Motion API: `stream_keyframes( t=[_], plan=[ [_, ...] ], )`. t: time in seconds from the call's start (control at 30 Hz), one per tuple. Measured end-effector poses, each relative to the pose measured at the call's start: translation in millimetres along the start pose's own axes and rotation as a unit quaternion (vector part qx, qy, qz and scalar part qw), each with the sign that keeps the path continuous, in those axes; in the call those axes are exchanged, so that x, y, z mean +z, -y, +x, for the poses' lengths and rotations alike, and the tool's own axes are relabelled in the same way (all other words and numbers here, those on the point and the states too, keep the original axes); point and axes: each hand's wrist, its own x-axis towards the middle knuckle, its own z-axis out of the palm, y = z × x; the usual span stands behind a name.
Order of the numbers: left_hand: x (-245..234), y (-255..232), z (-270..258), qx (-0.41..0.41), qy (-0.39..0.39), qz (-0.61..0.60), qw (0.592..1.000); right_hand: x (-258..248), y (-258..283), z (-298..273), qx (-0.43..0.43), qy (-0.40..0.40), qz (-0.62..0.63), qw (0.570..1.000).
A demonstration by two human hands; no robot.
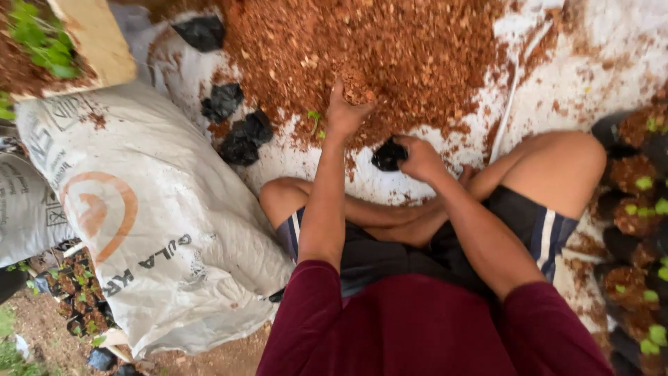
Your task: Transplanting small seedlings into individual black plastic nursery bags filled with a brown potting medium.
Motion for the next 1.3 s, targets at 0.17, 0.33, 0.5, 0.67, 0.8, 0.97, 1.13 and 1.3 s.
stream_keyframes(
  t=[0.17, 0.33, 0.5, 0.67, 0.8, 0.97, 1.13, 1.3],
  plan=[
    [35, -32, -90, -0.001, -0.011, -0.193, 0.981, 10, -15, 6, 0.033, -0.008, 0.001, 0.999],
    [77, 62, -58, 0.032, -0.102, -0.26, 0.96, 1, -4, -3, 0.038, -0.023, 0.053, 0.998],
    [79, 74, -66, 0.091, -0.104, -0.268, 0.953, 1, 9, -15, 0.012, -0.057, 0.08, 0.995],
    [73, 106, -56, 0.193, 0.08, 0.21, 0.955, 9, -7, -9, -0.027, -0.072, 0.059, 0.995],
    [81, 125, -40, 0.196, 0.147, 0.452, 0.858, -12, 36, -30, -0.075, -0.084, 0.016, 0.994],
    [71, 106, -53, 0.216, 0.097, 0.614, 0.753, 1, 23, -24, -0.091, -0.087, -0.004, 0.992],
    [29, 98, -48, 0.185, -0.025, 0.435, 0.881, 10, 13, -25, -0.075, -0.104, -0.048, 0.991],
    [39, 53, -33, -0.067, -0.009, 0.206, 0.976, 22, -2, -20, -0.053, -0.074, -0.076, 0.993]
  ],
)
